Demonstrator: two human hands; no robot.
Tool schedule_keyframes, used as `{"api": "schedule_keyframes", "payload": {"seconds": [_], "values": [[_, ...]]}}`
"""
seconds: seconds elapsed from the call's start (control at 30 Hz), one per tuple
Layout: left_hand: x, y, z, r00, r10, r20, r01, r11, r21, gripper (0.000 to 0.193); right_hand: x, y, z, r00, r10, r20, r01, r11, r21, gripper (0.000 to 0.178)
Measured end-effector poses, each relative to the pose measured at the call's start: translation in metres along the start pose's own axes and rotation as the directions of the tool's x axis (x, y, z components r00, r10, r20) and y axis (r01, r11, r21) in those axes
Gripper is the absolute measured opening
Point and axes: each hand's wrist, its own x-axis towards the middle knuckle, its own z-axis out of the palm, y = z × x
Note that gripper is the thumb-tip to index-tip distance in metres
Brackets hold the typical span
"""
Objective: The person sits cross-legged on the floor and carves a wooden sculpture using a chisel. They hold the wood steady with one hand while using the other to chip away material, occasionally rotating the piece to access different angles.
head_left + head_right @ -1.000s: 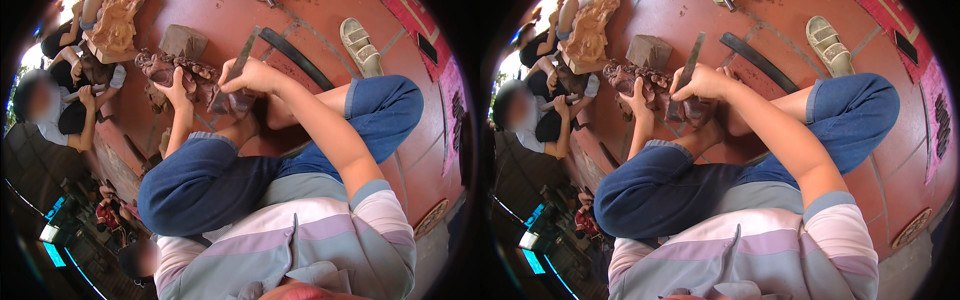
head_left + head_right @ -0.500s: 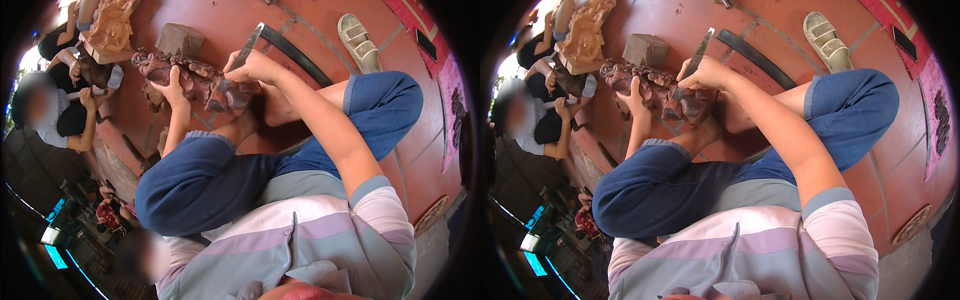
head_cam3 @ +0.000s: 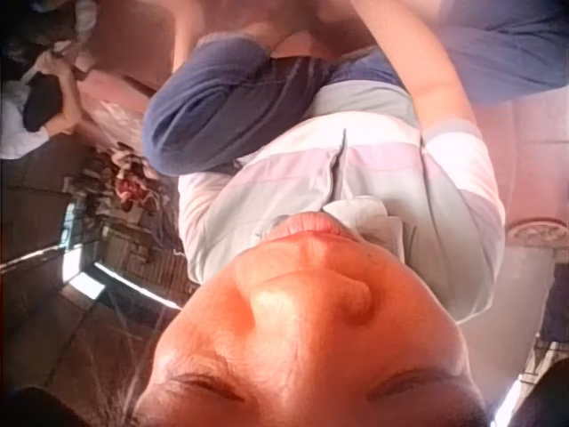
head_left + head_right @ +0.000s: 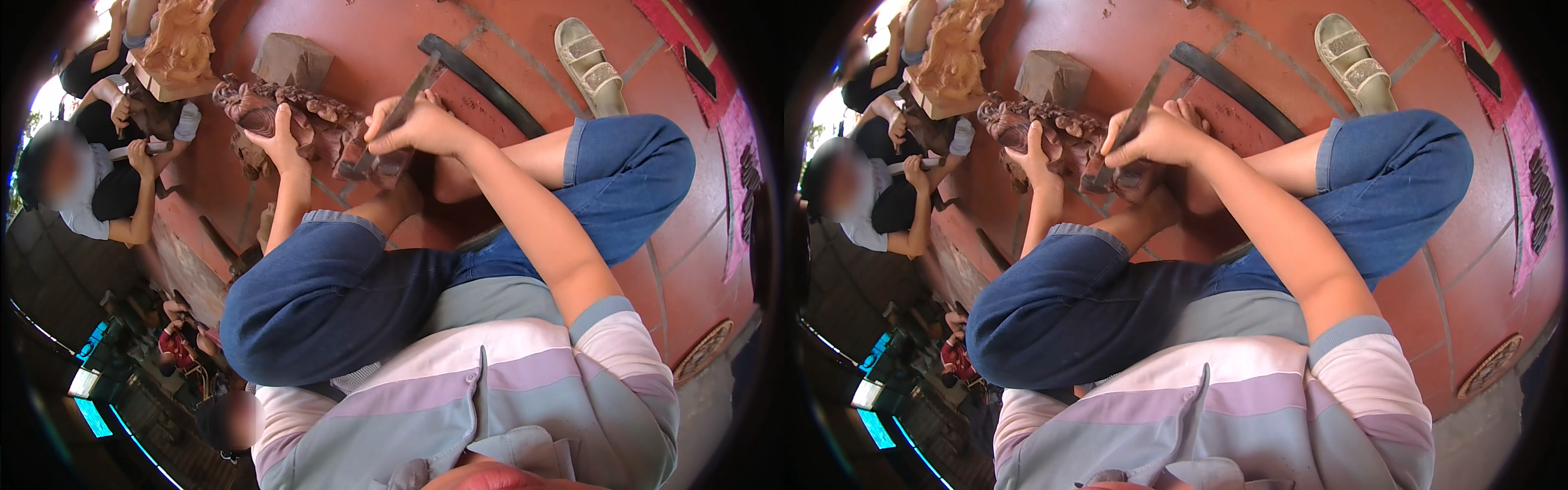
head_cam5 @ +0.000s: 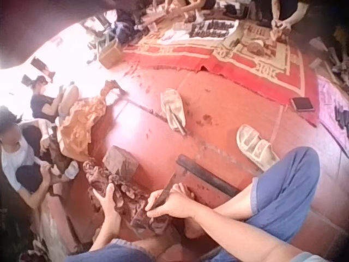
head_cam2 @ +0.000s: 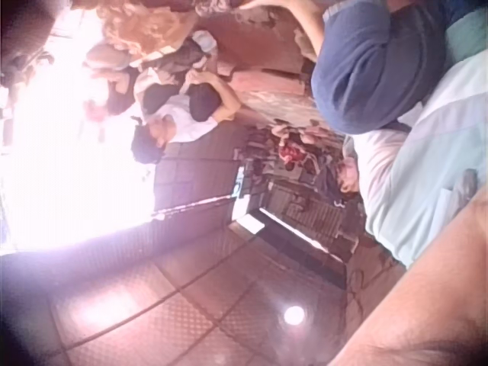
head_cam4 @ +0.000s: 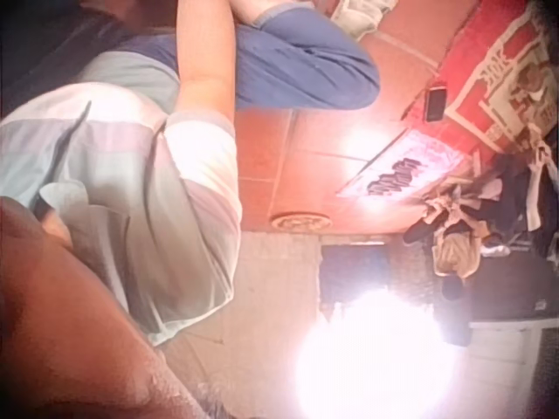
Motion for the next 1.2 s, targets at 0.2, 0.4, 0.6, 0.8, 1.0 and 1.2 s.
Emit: {"api": "schedule_keyframes", "payload": {"seconds": [0.2, 0.4, 0.6, 0.8, 1.0, 1.2], "values": [[0.003, 0.005, 0.002, 0.994, -0.105, -0.021, 0.106, 0.993, 0.050, 0.110, 0.004, -0.004, -0.006, 0.976, 0.216, 0.017, -0.215, 0.955, 0.204, 0.015], [0.003, 0.006, 0.004, 0.995, -0.103, 0.005, 0.103, 0.994, 0.035, 0.111, 0.008, 0.000, -0.015, 0.983, 0.129, 0.128, -0.141, 0.986, 0.088, 0.010], [0.004, 0.004, 0.002, 0.995, -0.096, -0.023, 0.097, 0.994, 0.054, 0.110, -0.004, 0.003, -0.008, 0.998, 0.001, 0.066, -0.007, 0.995, 0.097, 0.013], [0.005, 0.007, 0.003, 0.993, -0.114, -0.005, 0.114, 0.990, 0.085, 0.111, 0.007, 0.008, -0.014, 0.990, 0.123, 0.072, -0.131, 0.984, 0.118, 0.013], [0.010, 0.000, -0.003, 0.992, -0.123, -0.016, 0.124, 0.990, 0.072, 0.112, -0.003, 0.020, -0.008, 1.000, -0.002, 0.001, 0.002, 0.989, 0.147, 0.017], [-0.002, 0.016, 0.012, 0.991, -0.131, 0.005, 0.131, 0.990, 0.061, 0.112, 0.020, 0.021, -0.025, 0.970, 0.227, 0.086, -0.242, 0.929, 0.281, 0.014]]}}
